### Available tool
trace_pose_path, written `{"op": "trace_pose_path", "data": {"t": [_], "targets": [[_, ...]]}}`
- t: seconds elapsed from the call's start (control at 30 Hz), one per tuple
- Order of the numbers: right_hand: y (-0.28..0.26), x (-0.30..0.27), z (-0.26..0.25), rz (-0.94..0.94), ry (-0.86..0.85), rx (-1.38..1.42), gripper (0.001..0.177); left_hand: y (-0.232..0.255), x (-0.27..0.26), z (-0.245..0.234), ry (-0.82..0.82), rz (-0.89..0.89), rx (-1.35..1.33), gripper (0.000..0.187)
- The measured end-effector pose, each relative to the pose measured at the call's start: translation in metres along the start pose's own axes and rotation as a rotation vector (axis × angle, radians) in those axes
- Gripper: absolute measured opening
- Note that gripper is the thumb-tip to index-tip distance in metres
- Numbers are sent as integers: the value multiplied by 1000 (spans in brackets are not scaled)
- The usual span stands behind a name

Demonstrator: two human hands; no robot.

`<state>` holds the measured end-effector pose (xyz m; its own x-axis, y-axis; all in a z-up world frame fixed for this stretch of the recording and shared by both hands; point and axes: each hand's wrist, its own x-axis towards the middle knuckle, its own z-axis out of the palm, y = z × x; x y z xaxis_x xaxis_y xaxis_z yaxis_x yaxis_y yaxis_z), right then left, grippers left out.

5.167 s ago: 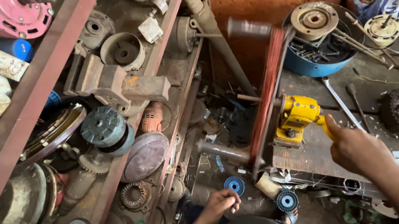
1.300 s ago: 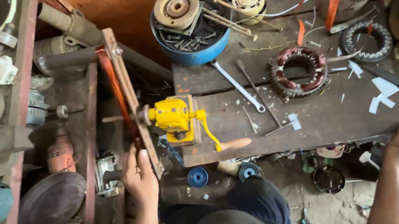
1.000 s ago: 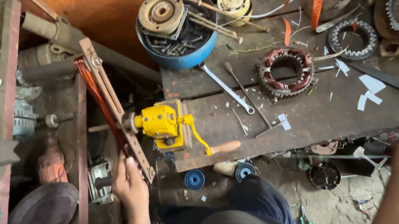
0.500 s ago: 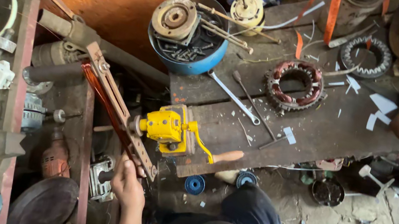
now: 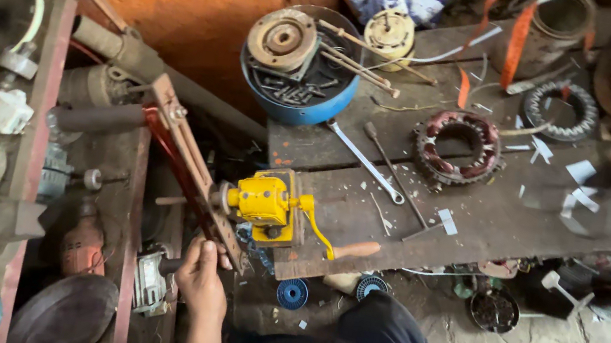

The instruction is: The person operates a manual wire winding machine to wrap copper wire around a cylindrical core. They turn a yellow crank to rotate the core and guide the wire with their hands to ensure even layers. The person pauses to adjust the wire and uses a tool to cut the wire at the end of the process.

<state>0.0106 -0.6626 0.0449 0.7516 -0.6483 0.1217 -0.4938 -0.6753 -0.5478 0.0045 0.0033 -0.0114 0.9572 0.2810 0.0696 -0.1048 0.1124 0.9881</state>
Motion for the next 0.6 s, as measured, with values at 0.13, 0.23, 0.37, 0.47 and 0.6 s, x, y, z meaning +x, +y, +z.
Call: {"op": "trace_pose_path", "data": {"t": [0.13, 0.23, 0.37, 0.47, 0.6], "targets": [[-18, 17, 76, 60, -93, 770, 44, -1, 4, -5, -6, -83, -34, 19], [37, 22, 76, 39, 245, 331, 30, -3, 5, -8, -20, -95, -91, 18], [117, 39, 52, 59, 742, -472, 42, -8, 4, -10, 28, -120, -71, 20], [142, 61, 38, -6, 476, -567, 45, -10, 7, -5, 67, -166, -102, 19], [109, 70, 39, 49, 200, 95, 29, -11, 6, -5, -37, -76, -116, 18]]}}
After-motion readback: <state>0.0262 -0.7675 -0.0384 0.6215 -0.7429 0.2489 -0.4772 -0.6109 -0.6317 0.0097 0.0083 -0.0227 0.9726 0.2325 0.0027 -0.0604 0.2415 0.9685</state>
